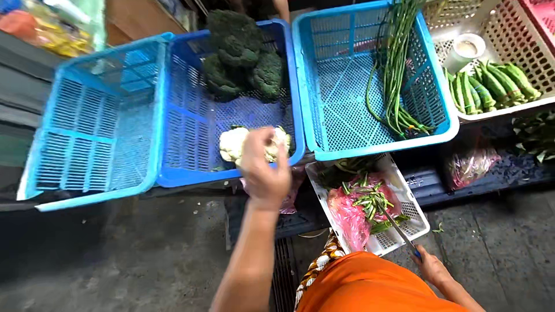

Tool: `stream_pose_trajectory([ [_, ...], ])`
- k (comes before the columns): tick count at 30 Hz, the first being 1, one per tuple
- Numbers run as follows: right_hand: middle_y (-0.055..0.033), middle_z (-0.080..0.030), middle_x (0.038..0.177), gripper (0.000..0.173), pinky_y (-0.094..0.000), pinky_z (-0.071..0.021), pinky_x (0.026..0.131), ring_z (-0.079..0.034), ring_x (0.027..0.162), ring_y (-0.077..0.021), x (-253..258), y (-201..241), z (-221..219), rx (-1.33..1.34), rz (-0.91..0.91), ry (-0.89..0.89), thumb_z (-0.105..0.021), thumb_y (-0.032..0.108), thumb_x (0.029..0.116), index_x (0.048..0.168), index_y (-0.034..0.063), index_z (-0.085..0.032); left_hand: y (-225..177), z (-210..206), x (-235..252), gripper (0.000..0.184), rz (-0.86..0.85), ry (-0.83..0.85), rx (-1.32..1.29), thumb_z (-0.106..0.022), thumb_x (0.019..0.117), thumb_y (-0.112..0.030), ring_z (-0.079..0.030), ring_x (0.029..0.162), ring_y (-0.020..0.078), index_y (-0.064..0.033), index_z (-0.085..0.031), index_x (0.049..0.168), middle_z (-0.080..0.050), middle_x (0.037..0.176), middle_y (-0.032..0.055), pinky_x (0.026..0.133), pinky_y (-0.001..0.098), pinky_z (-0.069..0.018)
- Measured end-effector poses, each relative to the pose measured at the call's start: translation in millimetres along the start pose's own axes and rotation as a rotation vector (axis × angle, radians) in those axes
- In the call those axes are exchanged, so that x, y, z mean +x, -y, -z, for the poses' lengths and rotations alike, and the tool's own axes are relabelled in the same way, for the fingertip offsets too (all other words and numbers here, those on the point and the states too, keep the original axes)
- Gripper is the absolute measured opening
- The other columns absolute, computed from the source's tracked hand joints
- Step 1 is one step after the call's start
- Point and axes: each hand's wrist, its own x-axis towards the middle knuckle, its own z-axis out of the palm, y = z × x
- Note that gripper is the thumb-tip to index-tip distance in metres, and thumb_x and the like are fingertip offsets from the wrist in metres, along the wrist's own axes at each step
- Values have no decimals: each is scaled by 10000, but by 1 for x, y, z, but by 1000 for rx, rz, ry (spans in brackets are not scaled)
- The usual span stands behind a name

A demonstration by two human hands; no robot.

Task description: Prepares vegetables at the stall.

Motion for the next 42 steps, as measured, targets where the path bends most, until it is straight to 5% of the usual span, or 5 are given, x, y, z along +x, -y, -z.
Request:
stream_pose_trajectory([
  [6, -243, -714, 1060, 438, -614, -538, 909, -705, 1012, -428, -12, 9, -2, 70, -14, -37, -523, 334, 1074, 1455, 122, -483, -20, -159, -56, 320, -32, 1254, -126, -486, 1075, -194, -627, 1226, 326, -69, -651, 1318, -664, 1286, 167, 1055, 549, -477],
  [11, -219, -715, 1013, 403, -591, -549, 884, -712, 966, -401, -22, 14, -8, 106, -15, -36, -521, 332, 1076, 1418, 120, -504, 36, -263, -86, 464, 445, 1255, 106, -655, 970, -406, -621, 1180, 432, -7, -676, 1205, -662, 1232, 247, 964, 662, -486],
  [20, -214, -711, 1004, 409, -576, -546, 889, -708, 979, -394, -22, 18, -10, 111, -39, 43, -515, 356, 1076, 1408, 118, -507, -52, -291, -227, 368, -441, 1907, -40, -480, 1075, -265, -592, 1240, 443, 12, -642, 1256, -644, 1273, 254, 1012, 657, -455],
  [35, -211, -709, 1129, 429, -615, -535, 921, -691, 1075, -415, -5, 50, -9, -50, 253, 200, -475, 380, 1080, 1453, 168, -482, 48, -226, -96, 817, 180, 1308, 520, -724, 909, -157, -421, 1395, 509, -91, -305, 1608, -357, 1597, 258, 1061, 749, -345],
  [42, -237, -689, 1210, 432, -646, -520, 943, -666, 1147, -444, -7, 72, -7, -143, 160, 321, -440, 373, 1085, 1466, 172, -479, 0, -233, -113, 360, -8, 924, 234, -516, 1017, -112, -618, 1218, 418, -43, -613, 1357, -614, 1363, 225, 1005, 573, -501],
])
